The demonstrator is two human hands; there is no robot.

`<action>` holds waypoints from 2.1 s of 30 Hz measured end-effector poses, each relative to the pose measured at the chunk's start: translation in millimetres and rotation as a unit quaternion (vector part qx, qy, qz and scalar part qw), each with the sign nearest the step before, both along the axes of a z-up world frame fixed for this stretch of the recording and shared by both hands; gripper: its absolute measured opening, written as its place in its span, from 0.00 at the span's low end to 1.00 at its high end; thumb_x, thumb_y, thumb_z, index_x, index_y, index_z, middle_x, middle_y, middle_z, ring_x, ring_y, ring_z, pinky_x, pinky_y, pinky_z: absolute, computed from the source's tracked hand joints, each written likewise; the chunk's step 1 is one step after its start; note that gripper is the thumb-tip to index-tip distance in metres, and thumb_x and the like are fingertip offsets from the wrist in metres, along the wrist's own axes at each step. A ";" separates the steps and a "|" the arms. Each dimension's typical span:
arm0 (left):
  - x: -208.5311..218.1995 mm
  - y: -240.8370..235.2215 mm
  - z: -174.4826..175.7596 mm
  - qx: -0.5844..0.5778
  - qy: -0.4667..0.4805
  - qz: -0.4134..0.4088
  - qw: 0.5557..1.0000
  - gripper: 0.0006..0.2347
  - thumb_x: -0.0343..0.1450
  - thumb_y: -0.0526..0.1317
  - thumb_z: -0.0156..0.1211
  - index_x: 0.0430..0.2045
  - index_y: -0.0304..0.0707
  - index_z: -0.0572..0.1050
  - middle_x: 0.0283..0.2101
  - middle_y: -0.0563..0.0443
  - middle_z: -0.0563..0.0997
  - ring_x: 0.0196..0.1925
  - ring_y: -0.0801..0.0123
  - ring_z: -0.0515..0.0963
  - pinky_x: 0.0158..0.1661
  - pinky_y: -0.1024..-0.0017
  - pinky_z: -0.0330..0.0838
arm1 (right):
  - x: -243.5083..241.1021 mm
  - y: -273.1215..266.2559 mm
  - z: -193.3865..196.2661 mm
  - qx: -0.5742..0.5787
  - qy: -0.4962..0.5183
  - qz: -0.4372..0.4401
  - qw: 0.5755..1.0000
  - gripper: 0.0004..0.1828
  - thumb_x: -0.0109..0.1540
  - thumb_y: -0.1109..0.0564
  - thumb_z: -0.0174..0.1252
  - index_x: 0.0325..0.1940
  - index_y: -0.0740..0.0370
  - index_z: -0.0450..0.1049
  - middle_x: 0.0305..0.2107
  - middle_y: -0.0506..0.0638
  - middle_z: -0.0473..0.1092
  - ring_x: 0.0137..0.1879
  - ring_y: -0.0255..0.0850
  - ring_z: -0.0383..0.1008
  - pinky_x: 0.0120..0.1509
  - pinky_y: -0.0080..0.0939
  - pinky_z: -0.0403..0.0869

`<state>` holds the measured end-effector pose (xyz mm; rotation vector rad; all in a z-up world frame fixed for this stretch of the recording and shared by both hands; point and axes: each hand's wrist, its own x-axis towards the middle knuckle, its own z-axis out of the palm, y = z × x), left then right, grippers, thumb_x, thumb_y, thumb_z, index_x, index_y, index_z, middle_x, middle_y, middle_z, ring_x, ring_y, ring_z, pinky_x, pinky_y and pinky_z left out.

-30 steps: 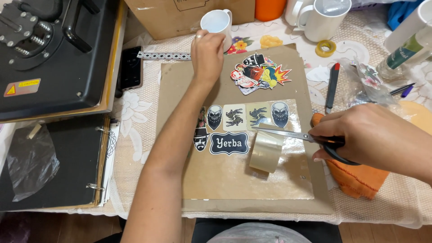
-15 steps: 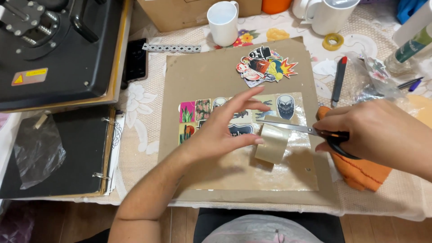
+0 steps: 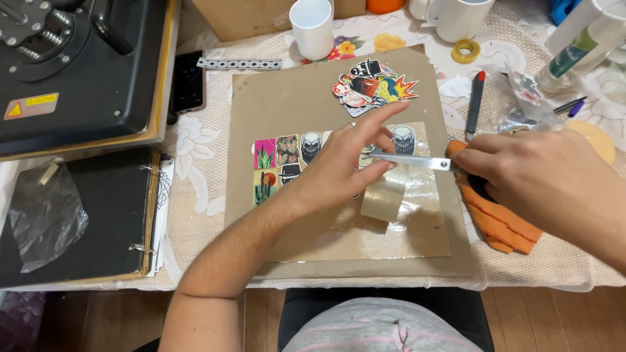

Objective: Applying clear transfer tape to individual stickers to prepare them for application.

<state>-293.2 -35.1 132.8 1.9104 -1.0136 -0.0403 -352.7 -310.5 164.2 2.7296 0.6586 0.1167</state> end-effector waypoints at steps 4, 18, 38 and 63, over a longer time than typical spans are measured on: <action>-0.8 -1.0 2.6 0.005 0.018 0.021 1.000 0.33 0.71 0.31 0.64 0.69 0.53 0.53 0.34 0.58 0.84 0.48 0.65 0.81 0.60 0.67 0.68 | -13.5 -4.6 8.7 0.062 -0.173 0.057 0.981 0.03 0.69 0.52 0.56 0.44 0.41 0.75 0.43 0.32 0.73 0.30 0.38 0.73 0.32 0.37 0.69; 1.8 -9.5 8.3 0.024 -0.026 0.007 0.999 0.33 0.69 0.29 0.60 0.69 0.48 0.52 0.33 0.60 0.84 0.44 0.64 0.84 0.62 0.64 0.70 | 22.5 3.3 4.6 0.092 0.250 -0.134 0.955 0.25 0.45 0.24 0.70 0.36 0.35 0.78 0.25 0.31 0.76 0.29 0.40 0.70 0.38 0.38 0.66; 9.6 -11.1 5.8 0.040 -0.020 0.013 0.999 0.33 0.70 0.30 0.63 0.69 0.50 0.53 0.34 0.62 0.83 0.43 0.65 0.84 0.56 0.68 0.72 | 34.9 2.5 -4.4 0.111 0.266 -0.134 0.948 0.24 0.44 0.26 0.75 0.31 0.37 0.78 0.17 0.38 0.73 0.28 0.40 0.66 0.37 0.36 0.67; 215.5 -55.2 -51.7 -0.514 0.376 0.595 0.490 0.30 0.54 0.35 0.71 0.51 0.34 0.65 0.56 0.33 0.75 0.56 0.45 0.76 0.54 0.55 0.75 | 46.7 -6.8 -24.2 0.194 0.244 -0.022 0.950 0.20 0.49 0.32 0.74 0.24 0.45 0.78 0.15 0.42 0.69 0.26 0.43 0.57 0.32 0.38 0.63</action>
